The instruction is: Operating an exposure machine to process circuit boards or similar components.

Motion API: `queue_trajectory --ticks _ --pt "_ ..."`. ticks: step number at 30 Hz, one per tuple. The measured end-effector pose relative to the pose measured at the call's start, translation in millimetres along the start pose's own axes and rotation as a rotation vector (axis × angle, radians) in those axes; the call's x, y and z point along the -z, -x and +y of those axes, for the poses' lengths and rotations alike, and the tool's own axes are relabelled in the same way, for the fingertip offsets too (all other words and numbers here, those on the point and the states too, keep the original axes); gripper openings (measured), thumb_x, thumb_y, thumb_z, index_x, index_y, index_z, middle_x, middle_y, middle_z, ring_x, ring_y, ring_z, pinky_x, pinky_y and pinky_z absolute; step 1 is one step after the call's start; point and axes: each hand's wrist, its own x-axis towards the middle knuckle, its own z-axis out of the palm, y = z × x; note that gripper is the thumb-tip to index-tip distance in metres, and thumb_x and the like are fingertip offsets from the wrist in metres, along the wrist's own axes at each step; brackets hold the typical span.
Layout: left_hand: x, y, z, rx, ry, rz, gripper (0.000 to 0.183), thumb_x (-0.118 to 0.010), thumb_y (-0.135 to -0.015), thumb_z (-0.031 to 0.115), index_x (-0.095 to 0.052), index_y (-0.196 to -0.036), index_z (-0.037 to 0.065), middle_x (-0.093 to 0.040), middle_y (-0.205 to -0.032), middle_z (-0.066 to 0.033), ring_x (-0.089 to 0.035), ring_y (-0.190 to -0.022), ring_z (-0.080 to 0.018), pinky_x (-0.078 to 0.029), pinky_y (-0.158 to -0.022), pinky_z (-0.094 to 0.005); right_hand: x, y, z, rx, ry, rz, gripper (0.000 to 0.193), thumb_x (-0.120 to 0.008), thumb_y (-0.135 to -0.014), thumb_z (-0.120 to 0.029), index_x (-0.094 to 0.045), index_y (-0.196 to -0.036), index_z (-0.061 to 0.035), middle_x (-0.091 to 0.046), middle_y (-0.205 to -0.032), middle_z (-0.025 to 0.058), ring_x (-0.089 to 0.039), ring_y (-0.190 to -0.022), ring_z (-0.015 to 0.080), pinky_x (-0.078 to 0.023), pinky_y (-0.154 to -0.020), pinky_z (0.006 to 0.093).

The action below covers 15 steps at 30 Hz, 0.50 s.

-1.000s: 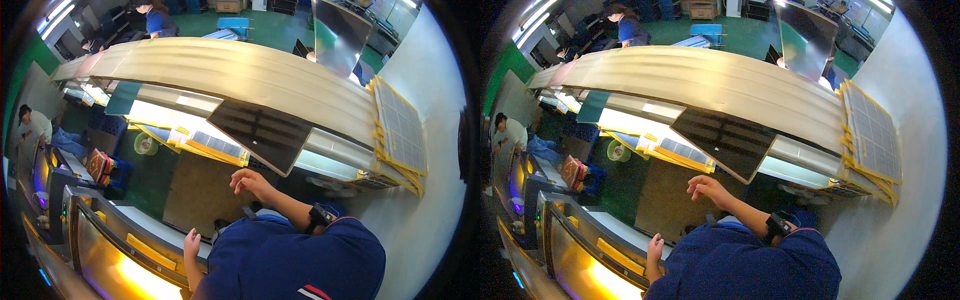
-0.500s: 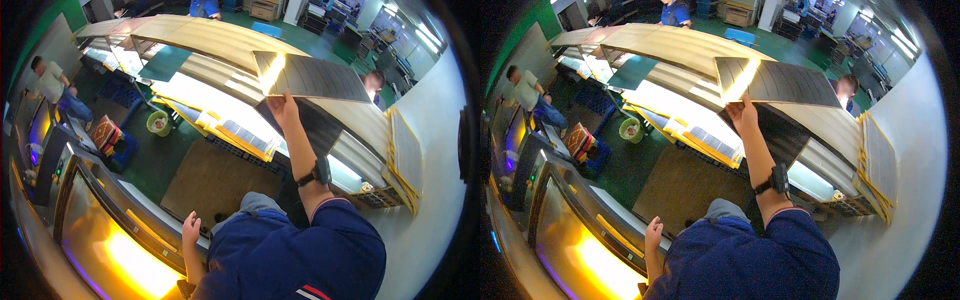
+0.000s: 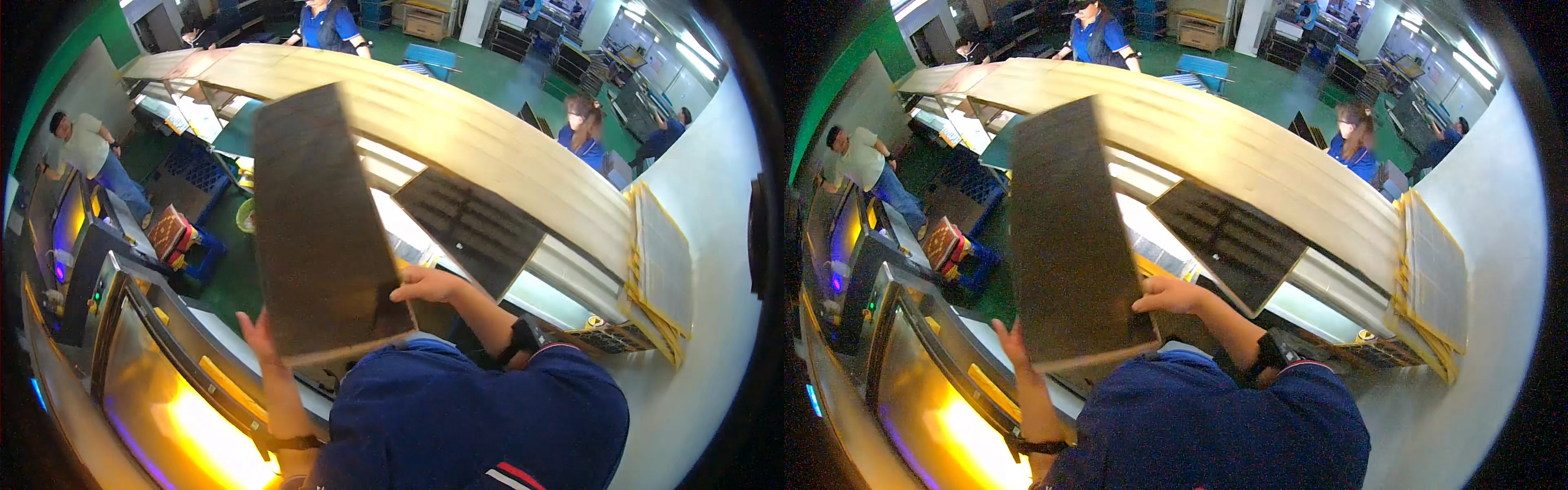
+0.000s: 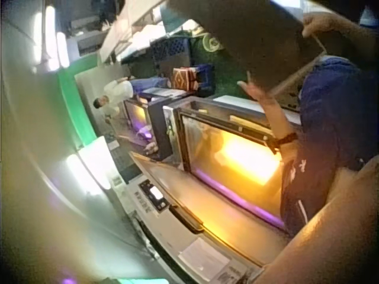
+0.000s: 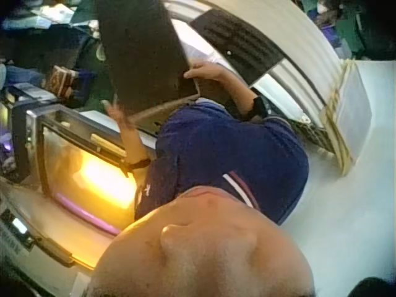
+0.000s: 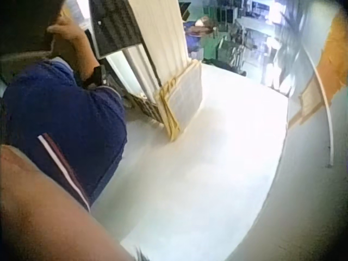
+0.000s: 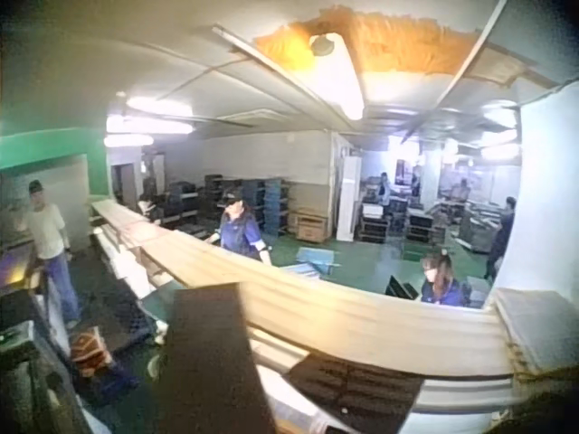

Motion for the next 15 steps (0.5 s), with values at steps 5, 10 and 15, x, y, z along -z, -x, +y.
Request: queue_trajectory --ticks 5,10,15 --pt "22.5 8.2 5.1 -0.244 -0.732 0.287 0.066 -0.066 -0.091 0.037 -0.046 -0.137 -0.006 -0.058 -0.13 -0.0161 -0.055 -0.119 -0.0308 -0.043 -0.104 -0.042 0.8 -28.0 -11.4 0.079 0.015 -0.236 0.04 -0.068 -0.09 -0.039 -0.061 -0.093 0.0 -0.055 -0.078 0.0047 -0.052 -0.077 0.0149 -0.043 -0.067 0.0366" --pt "30.4 121.7 -6.9 -0.482 -0.625 0.949 0.053 -0.068 -0.087 0.017 -0.051 -0.132 -0.004 -0.06 -0.125 -0.0152 -0.061 -0.109 -0.028 -0.049 -0.095 -0.0393 -52.3 -39.1 3.0 0.087 -0.235 -0.117 0.041 -0.059 -0.098 -0.018 -0.052 -0.135 -0.0012 -0.064 -0.122 0.0113 -0.06 -0.113 0.0194 -0.046 -0.1 0.0331" --pt "51.6 226.5 -13.1 -0.761 -0.31 1.229 0.04 -0.069 -0.085 0.012 -0.057 -0.122 0.001 -0.065 -0.114 -0.0118 -0.064 -0.098 -0.0258 -0.052 -0.088 -0.0398 -77.3 -17.3 16.9 -0.21 -0.286 -0.386 0.037 -0.052 -0.099 -0.01 -0.051 -0.135 0.002 -0.063 -0.123 0.0141 -0.062 -0.109 0.021 -0.049 -0.097 0.0336"
